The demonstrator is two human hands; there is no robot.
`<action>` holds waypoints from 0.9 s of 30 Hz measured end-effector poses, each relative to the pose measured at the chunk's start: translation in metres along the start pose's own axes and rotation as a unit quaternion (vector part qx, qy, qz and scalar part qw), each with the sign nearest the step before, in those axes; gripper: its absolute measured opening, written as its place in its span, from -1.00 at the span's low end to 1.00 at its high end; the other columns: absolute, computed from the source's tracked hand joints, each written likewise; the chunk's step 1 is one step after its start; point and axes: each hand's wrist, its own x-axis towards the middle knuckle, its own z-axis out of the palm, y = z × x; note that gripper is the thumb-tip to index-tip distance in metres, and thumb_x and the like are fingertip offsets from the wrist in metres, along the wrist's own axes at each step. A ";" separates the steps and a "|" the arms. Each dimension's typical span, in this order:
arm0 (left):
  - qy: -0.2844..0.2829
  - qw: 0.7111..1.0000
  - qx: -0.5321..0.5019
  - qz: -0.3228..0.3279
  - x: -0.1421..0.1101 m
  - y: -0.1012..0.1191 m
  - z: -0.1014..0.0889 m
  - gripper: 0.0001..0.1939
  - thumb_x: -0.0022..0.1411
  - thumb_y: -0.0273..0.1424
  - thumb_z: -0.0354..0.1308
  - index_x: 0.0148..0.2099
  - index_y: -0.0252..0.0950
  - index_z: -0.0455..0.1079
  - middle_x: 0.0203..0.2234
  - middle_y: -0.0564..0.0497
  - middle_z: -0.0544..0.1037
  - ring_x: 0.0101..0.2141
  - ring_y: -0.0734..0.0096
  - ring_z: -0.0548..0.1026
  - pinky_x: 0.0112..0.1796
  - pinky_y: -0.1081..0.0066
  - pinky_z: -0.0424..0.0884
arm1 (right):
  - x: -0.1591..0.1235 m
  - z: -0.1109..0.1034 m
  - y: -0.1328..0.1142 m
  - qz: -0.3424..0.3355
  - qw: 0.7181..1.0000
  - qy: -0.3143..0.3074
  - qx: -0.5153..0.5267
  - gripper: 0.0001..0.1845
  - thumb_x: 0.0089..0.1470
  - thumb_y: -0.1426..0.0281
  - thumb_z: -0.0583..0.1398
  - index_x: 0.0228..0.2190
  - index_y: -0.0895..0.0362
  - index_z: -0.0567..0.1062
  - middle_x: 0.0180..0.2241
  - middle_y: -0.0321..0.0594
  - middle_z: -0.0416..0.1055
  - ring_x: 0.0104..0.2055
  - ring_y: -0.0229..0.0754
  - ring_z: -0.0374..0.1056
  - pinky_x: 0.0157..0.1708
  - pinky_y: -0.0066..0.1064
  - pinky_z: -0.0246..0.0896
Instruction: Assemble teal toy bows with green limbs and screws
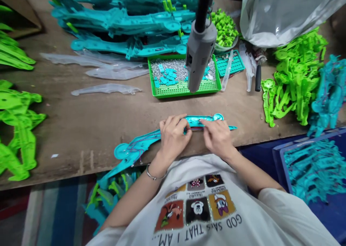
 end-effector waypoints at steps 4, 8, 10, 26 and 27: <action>-0.019 1.000 -0.011 -0.004 0.002 -0.004 -0.001 -0.87 0.21 -0.54 0.21 -0.34 -0.21 0.39 0.03 -0.02 0.65 0.05 0.14 0.54 -0.06 0.13 0.28 | -0.007 -0.021 0.048 0.143 0.986 0.063 0.061 -0.76 0.19 0.47 0.18 -0.09 0.06 0.49 -0.13 -0.12 0.60 -0.08 0.00 0.50 -0.04 -0.13 0.35; -0.015 1.000 -0.015 -0.015 0.000 -0.002 -0.001 -0.86 0.22 -0.55 0.20 -0.33 -0.20 0.39 0.05 -0.03 0.64 0.06 0.12 0.53 -0.01 0.10 0.29 | -0.010 -0.025 0.067 0.174 0.981 -0.023 0.079 -0.73 0.16 0.43 0.23 -0.08 0.07 0.47 -0.13 -0.15 0.63 -0.05 0.02 0.53 0.02 -0.09 0.35; -0.013 1.000 -0.018 -0.017 -0.001 -0.001 0.001 -0.87 0.22 -0.55 0.21 -0.31 -0.20 0.39 0.07 -0.04 0.63 0.07 0.12 0.53 0.02 0.09 0.30 | -0.010 -0.022 0.066 0.160 0.984 -0.036 0.062 -0.76 0.18 0.41 0.23 -0.08 0.07 0.48 -0.13 -0.14 0.63 -0.04 0.04 0.53 0.04 -0.04 0.34; 0.034 0.990 -0.076 0.110 -0.012 0.028 -0.011 -0.50 0.34 -0.17 0.24 0.26 -0.17 0.38 0.34 -0.20 0.38 0.39 -0.04 0.24 0.36 -0.12 0.06 | -0.023 -0.027 0.018 0.153 0.913 0.077 0.371 -0.70 0.11 0.39 0.39 -0.12 0.00 0.51 -0.21 -0.24 0.56 -0.17 -0.14 0.59 -0.10 -0.23 0.59; 0.025 0.988 -0.084 0.128 -0.011 0.032 -0.010 -0.56 0.37 -0.19 0.23 0.23 -0.14 0.41 0.30 -0.16 0.45 0.36 -0.01 0.28 0.36 -0.12 0.04 | -0.023 -0.027 0.015 0.148 0.912 0.074 0.375 -0.72 0.11 0.38 0.39 -0.13 -0.01 0.51 -0.20 -0.23 0.56 -0.16 -0.14 0.59 -0.08 -0.22 0.59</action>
